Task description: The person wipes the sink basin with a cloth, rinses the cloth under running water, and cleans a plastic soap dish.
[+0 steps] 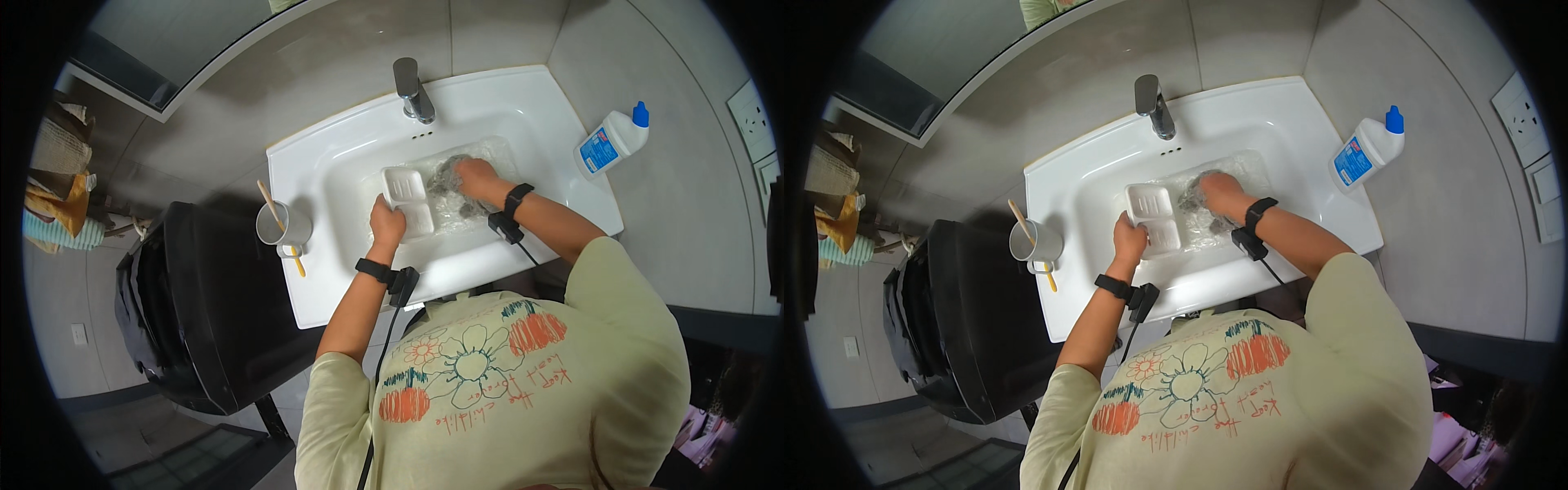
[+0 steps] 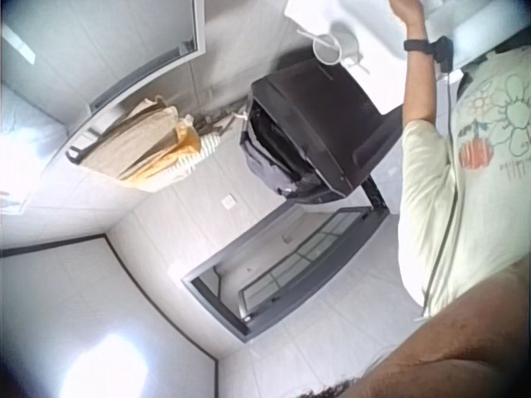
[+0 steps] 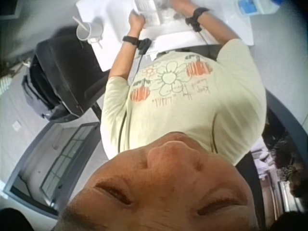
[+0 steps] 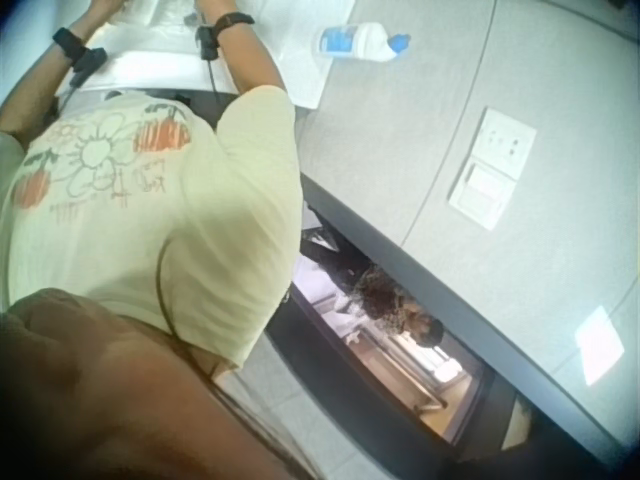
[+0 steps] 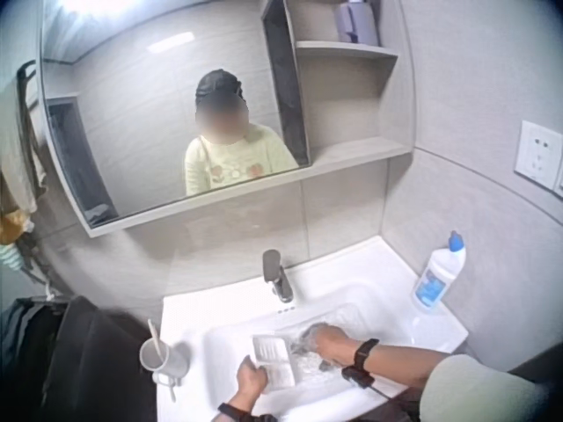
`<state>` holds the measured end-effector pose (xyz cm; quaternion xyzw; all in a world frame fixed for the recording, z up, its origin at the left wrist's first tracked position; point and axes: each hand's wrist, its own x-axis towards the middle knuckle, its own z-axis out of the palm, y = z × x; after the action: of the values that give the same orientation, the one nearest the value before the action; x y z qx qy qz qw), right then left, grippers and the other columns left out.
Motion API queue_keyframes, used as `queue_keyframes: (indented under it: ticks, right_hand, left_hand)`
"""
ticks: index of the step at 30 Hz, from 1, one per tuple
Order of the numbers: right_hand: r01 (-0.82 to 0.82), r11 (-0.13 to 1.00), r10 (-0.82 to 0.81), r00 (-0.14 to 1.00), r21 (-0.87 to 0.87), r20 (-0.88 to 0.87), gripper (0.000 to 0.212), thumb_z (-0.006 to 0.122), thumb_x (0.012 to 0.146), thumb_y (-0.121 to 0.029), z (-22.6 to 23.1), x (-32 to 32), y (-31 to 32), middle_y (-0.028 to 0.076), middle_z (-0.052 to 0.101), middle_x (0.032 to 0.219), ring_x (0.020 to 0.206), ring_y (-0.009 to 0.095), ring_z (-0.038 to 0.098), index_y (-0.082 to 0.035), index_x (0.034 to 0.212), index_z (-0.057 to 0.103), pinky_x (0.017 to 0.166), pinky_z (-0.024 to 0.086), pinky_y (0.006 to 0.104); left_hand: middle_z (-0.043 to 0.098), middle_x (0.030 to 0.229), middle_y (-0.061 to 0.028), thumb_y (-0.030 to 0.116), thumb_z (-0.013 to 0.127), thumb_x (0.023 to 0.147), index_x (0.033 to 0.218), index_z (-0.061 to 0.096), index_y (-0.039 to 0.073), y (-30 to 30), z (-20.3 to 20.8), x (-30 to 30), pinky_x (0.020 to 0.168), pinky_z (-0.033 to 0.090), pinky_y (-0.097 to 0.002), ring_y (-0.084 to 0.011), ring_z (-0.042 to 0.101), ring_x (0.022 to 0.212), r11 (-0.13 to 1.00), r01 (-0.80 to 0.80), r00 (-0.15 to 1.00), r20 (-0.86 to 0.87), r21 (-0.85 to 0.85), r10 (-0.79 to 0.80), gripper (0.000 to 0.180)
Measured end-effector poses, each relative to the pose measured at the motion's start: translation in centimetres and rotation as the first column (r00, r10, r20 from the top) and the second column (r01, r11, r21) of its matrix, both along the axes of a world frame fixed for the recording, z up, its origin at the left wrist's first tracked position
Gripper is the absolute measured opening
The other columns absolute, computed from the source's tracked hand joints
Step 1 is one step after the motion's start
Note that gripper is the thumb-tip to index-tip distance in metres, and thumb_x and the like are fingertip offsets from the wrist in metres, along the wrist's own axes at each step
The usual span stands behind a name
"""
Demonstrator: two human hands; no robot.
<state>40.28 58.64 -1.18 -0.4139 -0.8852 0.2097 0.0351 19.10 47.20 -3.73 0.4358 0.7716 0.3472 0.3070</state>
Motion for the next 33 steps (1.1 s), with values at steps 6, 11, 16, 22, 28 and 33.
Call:
queue_keyframes:
  ticks: [6,11,16,22,28,33]
  right_hand:
    - [-0.027,0.999,0.009,0.916,-0.037,-0.402,0.039,0.068,0.066,-0.020,3.9,-1.8,-3.0,0.017,0.062,0.092,0.087,0.034,0.059,-0.003,0.100,0.060,0.076,0.047,0.0384]
    - [-0.140,0.989,0.085,0.820,-0.055,-0.565,0.033,0.067,0.070,-0.013,1.4,-3.9,-5.6,0.018,0.058,0.098,0.092,0.035,0.056,-0.002,0.100,0.060,0.080,0.046,0.0394]
    - [-0.236,0.970,0.244,0.917,0.066,-0.316,0.026,0.058,0.074,-0.007,0.3,-4.2,-5.7,0.015,0.054,0.096,0.090,0.037,0.053,-0.003,0.099,0.060,0.077,0.046,0.0409]
    - [-0.228,0.949,0.202,0.970,0.217,0.135,0.022,0.055,0.075,-0.009,0.4,-5.0,-7.2,0.016,0.054,0.095,0.086,0.034,0.054,0.000,0.095,0.059,0.070,0.049,0.0387]
    - [-0.183,0.983,0.179,0.966,0.004,0.184,0.030,0.057,0.074,-0.023,3.0,-6.1,-6.8,0.018,0.060,0.093,0.086,0.031,0.059,-0.001,0.094,0.060,0.072,0.049,0.0385]
    - [-0.115,0.939,0.095,0.993,-0.325,-0.076,0.037,0.056,0.073,-0.024,1.8,-5.1,-5.2,0.021,0.062,0.096,0.090,0.031,0.061,0.000,0.101,0.060,0.077,0.047,0.0389]
  left_hand:
    - [0.060,0.092,-0.0262,0.002,0.052,0.072,0.100,0.051,-0.003,1.8,0.1,1.6,0.077,0.046,-0.0452,-0.0430,0.057,0.087,0.994,-0.092,0.995,-0.021,0.063,0.093,0.028]
    - [0.063,0.089,-0.0225,-0.001,0.050,0.071,0.099,0.054,-0.002,2.7,2.2,3.1,0.077,0.047,-0.0412,-0.0374,0.060,0.086,0.949,-0.163,0.983,-0.042,0.269,0.181,0.029]
    - [0.064,0.089,-0.0193,-0.001,0.050,0.069,0.097,0.057,-0.001,2.7,3.3,2.7,0.077,0.047,-0.0406,-0.0355,0.062,0.087,0.968,-0.148,0.986,-0.046,0.204,0.161,0.029]
    - [0.064,0.090,-0.0205,-0.002,0.052,0.070,0.098,0.057,0.000,2.3,5.1,3.6,0.078,0.047,-0.0414,-0.0372,0.061,0.088,0.971,-0.141,0.976,-0.137,0.192,0.169,0.029]
    - [0.064,0.086,-0.0213,-0.004,0.055,0.070,0.108,0.055,0.004,1.9,4.7,3.4,0.073,0.048,-0.0422,-0.0388,0.061,0.081,0.911,-0.108,0.971,-0.154,0.398,0.182,0.039]
    - [0.064,0.083,-0.0185,-0.007,0.054,0.070,0.111,0.054,0.005,1.5,4.2,3.6,0.071,0.049,-0.0369,-0.0335,0.064,0.079,0.869,-0.144,0.985,-0.017,0.472,0.173,0.043]
